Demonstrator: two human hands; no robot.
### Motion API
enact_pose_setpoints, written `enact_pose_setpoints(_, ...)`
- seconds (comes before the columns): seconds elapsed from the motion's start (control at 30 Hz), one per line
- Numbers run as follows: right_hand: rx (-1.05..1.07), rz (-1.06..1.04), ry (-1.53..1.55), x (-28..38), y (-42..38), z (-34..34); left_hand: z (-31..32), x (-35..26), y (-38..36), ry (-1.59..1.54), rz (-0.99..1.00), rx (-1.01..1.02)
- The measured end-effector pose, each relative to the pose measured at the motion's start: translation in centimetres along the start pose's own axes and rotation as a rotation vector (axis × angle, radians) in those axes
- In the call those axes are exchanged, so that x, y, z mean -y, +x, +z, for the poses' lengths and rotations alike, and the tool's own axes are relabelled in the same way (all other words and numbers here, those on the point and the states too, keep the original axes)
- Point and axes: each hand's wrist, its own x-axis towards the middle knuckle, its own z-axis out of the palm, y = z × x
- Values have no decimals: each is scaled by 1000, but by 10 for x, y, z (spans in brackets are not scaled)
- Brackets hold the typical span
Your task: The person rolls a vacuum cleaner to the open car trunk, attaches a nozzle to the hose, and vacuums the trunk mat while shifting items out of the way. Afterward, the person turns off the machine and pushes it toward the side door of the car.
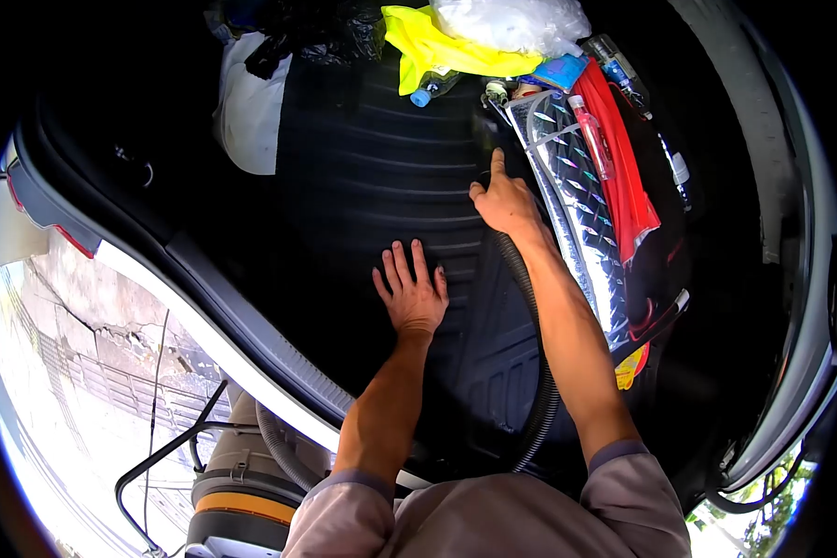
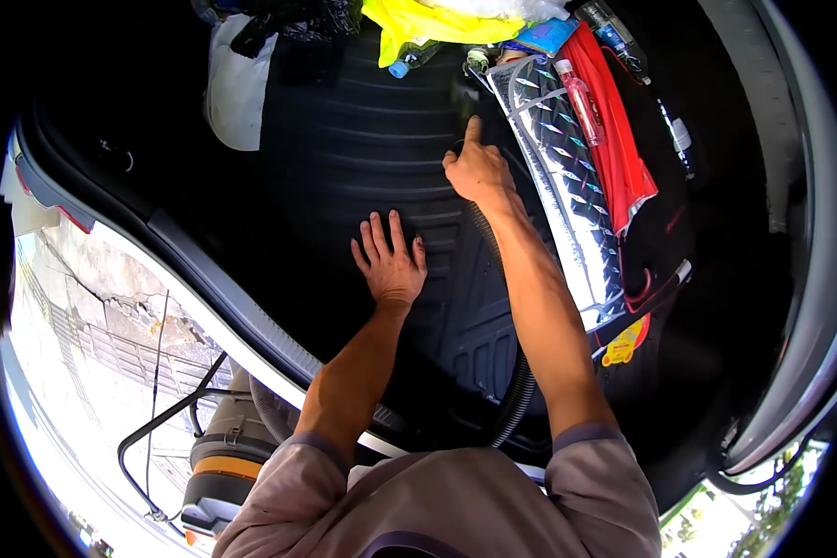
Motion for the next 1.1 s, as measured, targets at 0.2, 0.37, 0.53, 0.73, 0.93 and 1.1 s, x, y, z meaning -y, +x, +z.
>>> enact_pose_setpoints(0.2, 203, -117, -16, 58, -36, -5, -5, 0, -1, 2, 15, 31)
enact_pose_setpoints(0.37, -85, 36, -87, -23, 28, -7, -3, 1, 1, -29, -2, -9)
enact_pose_setpoints(0.53, 77, -58, -67, 30, -60, 22, 3, 2, -2, -37, -1, 12)
enact_pose_setpoints(0.73, 274, -261, -123, 21, -104, -18, 6, 4, -1, -47, -10, 45)
enact_pose_setpoints(0.93, 113, -25, -140, 28, -73, 12, -5, 2, -1, -86, 20, -66)
enact_pose_setpoints(1.1, 345, -219, -133, 38, -155, 32, -68, 8, -17, 242, 153, 584)
